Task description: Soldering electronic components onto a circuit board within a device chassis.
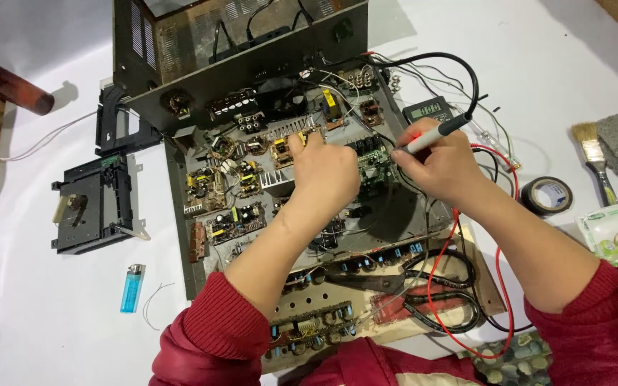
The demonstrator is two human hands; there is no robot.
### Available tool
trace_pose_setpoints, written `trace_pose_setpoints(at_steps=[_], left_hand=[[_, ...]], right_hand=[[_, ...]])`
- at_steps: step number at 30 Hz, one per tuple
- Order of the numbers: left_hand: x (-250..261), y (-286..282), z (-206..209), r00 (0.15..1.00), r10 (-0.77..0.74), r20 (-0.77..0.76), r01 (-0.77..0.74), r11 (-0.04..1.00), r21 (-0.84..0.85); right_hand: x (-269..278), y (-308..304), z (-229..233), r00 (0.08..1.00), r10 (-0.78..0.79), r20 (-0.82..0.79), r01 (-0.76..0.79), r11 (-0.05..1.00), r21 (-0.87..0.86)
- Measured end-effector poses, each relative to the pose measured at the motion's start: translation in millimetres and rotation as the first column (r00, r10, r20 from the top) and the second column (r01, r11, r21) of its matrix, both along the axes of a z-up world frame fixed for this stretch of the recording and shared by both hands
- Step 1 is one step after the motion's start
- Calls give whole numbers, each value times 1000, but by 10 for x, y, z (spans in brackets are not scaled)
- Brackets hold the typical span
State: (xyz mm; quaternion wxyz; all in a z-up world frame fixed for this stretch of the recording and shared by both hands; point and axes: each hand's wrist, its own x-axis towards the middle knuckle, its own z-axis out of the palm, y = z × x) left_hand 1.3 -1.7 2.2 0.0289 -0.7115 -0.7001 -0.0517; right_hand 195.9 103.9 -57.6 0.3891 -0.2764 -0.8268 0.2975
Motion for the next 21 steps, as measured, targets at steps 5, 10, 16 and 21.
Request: trace_pose_setpoints(at_steps=[5, 10, 16, 21], left_hand=[[-27, -119, 189, 996, -44, 73, 44, 999, 5], [-16, -292, 208, 993, -94, 69, 96, 995, -22], [44, -375, 64, 995, -97, -23, 97, 995, -6], [54, -416, 45, 994, -106, -3, 106, 993, 53]], right_hand=[[69, -76, 156, 1000, -3, -18, 1, 995, -99], [197, -180, 381, 995, 23, -95, -34, 991, -126], [199, -266, 264, 992, 51, -117, -53, 998, -14], [177, -186, 199, 967, 133, -216, -123, 991, 62]])
